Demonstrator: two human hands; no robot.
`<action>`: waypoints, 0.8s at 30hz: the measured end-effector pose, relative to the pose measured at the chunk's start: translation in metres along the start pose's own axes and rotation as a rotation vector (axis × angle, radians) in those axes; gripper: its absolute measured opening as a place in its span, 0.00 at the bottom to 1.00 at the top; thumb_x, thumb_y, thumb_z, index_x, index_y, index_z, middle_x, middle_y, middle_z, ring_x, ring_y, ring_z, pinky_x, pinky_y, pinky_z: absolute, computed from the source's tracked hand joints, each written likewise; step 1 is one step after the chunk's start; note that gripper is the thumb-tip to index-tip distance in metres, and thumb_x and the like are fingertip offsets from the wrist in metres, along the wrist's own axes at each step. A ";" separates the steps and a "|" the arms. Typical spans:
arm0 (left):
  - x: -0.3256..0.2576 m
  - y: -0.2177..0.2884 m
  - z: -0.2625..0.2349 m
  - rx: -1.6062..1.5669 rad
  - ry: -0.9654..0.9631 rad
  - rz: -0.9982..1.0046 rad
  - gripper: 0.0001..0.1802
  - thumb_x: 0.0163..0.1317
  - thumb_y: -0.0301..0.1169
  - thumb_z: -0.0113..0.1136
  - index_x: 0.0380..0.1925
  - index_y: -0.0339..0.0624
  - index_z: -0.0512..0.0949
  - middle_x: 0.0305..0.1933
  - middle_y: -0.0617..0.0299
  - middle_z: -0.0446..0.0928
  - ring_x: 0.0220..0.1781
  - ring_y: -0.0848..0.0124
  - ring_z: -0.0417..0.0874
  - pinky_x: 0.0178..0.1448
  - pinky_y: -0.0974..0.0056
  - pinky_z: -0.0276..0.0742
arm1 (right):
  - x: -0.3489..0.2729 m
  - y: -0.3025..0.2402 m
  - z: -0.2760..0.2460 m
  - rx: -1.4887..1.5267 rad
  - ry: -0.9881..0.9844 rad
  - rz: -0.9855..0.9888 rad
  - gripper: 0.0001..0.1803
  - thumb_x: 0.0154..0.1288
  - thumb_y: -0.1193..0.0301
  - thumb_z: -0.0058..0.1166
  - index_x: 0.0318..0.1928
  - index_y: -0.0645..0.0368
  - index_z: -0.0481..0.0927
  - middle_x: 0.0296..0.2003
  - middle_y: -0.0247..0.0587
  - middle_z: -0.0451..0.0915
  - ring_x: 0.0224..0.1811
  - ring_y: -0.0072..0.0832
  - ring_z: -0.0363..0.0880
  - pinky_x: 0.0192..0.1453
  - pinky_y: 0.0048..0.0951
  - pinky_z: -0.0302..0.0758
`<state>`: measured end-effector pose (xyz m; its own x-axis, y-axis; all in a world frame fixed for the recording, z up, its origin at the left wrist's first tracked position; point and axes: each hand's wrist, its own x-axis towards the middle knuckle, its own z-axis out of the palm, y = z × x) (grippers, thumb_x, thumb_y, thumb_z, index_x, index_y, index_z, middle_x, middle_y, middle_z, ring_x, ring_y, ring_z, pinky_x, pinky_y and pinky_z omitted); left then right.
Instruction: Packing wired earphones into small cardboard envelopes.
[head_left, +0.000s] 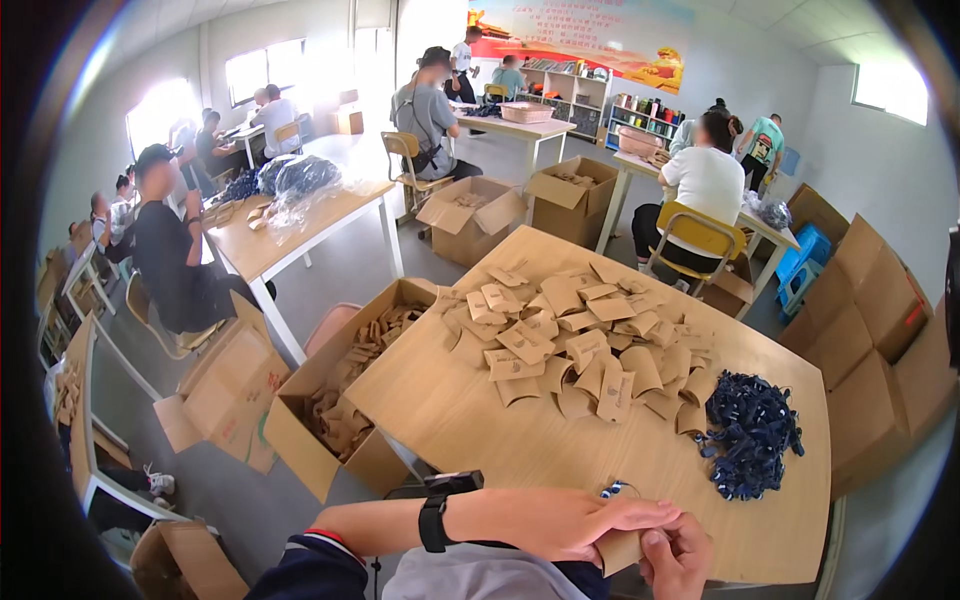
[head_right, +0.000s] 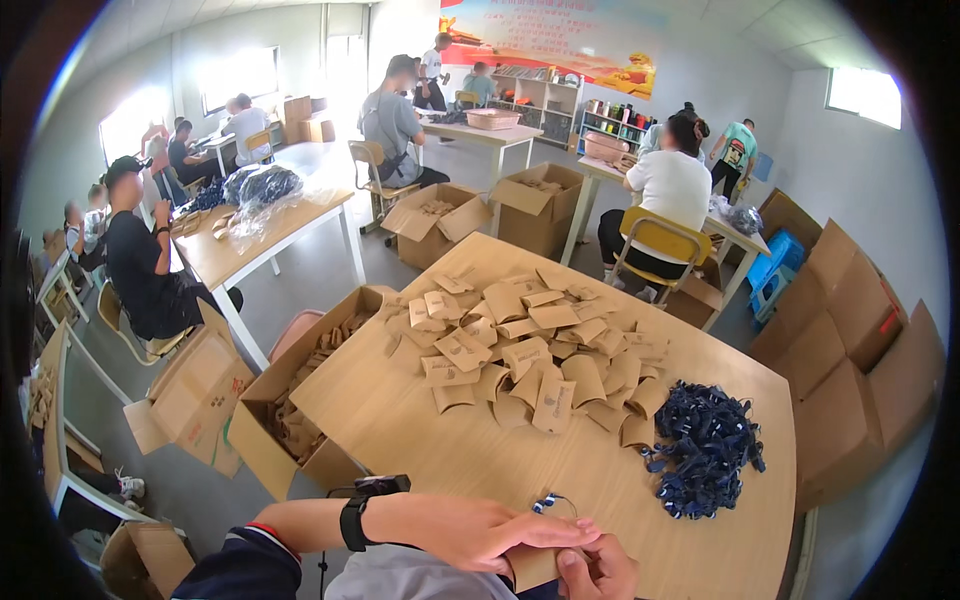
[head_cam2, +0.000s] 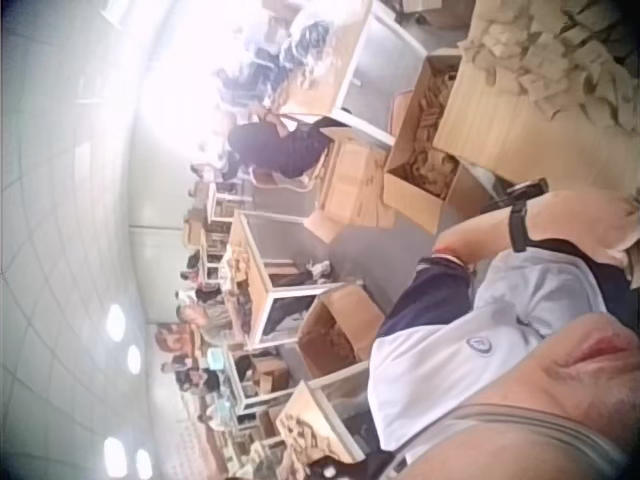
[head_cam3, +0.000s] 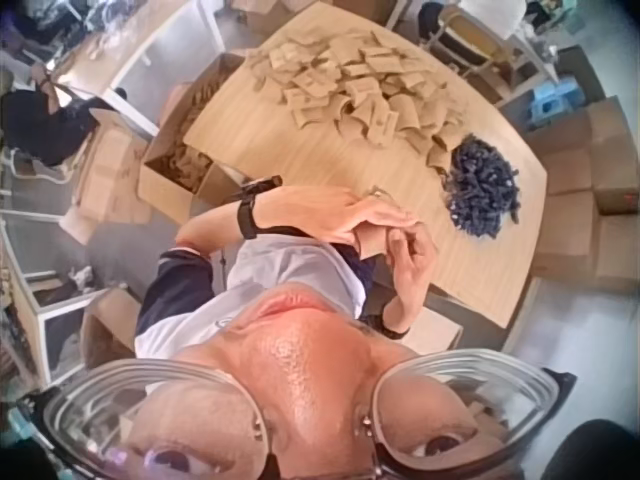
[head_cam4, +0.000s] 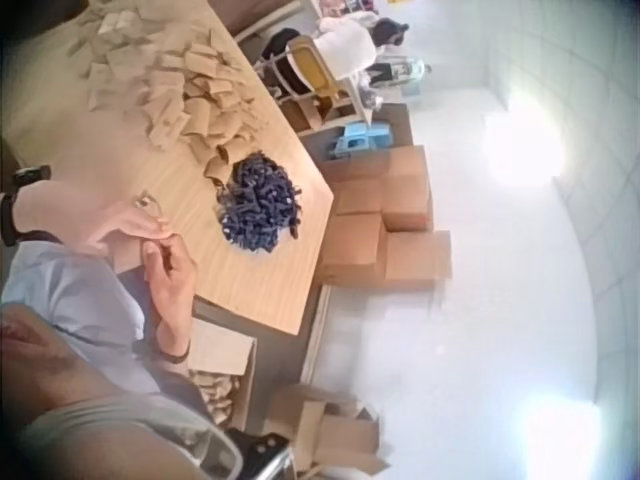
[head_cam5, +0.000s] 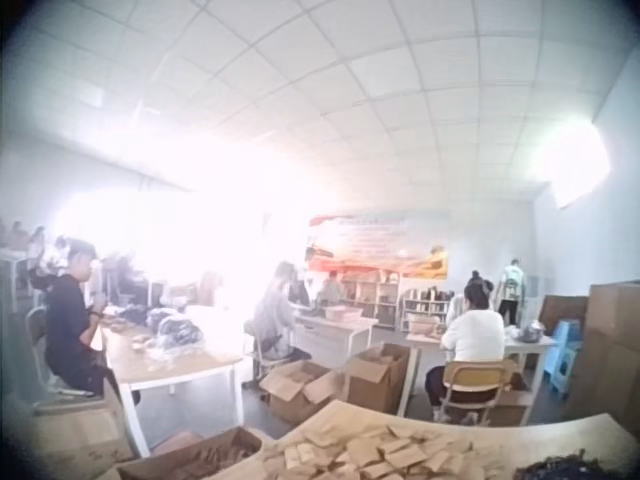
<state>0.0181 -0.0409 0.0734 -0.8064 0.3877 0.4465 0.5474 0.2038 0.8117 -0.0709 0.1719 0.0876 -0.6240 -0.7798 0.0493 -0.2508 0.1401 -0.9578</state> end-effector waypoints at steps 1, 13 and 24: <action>0.004 0.010 -0.005 0.034 -0.037 -0.092 0.33 0.61 0.20 0.60 0.66 0.39 0.60 0.77 0.47 0.55 0.74 0.50 0.62 0.68 0.55 0.71 | -0.003 0.006 0.003 0.124 0.077 -0.002 0.08 0.72 0.73 0.51 0.47 0.64 0.77 0.27 0.31 0.79 0.23 0.18 0.74 0.26 0.19 0.68; 0.034 0.032 -0.001 -0.049 0.326 -0.371 0.12 0.72 0.28 0.53 0.52 0.41 0.78 0.33 0.58 0.84 0.29 0.71 0.85 0.35 0.67 0.79 | 0.020 -0.002 0.001 -0.674 0.289 -0.725 0.09 0.63 0.81 0.60 0.43 0.61 0.83 0.40 0.51 0.84 0.37 0.39 0.83 0.39 0.29 0.78; 0.036 0.006 0.059 0.133 0.993 -0.076 0.11 0.68 0.20 0.55 0.48 0.34 0.82 0.40 0.52 0.85 0.38 0.73 0.87 0.43 0.70 0.83 | 0.024 0.007 0.047 -0.293 0.710 -0.577 0.04 0.67 0.80 0.57 0.40 0.68 0.80 0.23 0.41 0.80 0.23 0.20 0.79 0.23 0.18 0.72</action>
<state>0.0052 0.0274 0.0723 -0.6282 -0.5440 0.5563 0.4585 0.3188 0.8295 -0.0533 0.1252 0.0684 -0.6248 -0.2384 0.7435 -0.7748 0.0724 -0.6280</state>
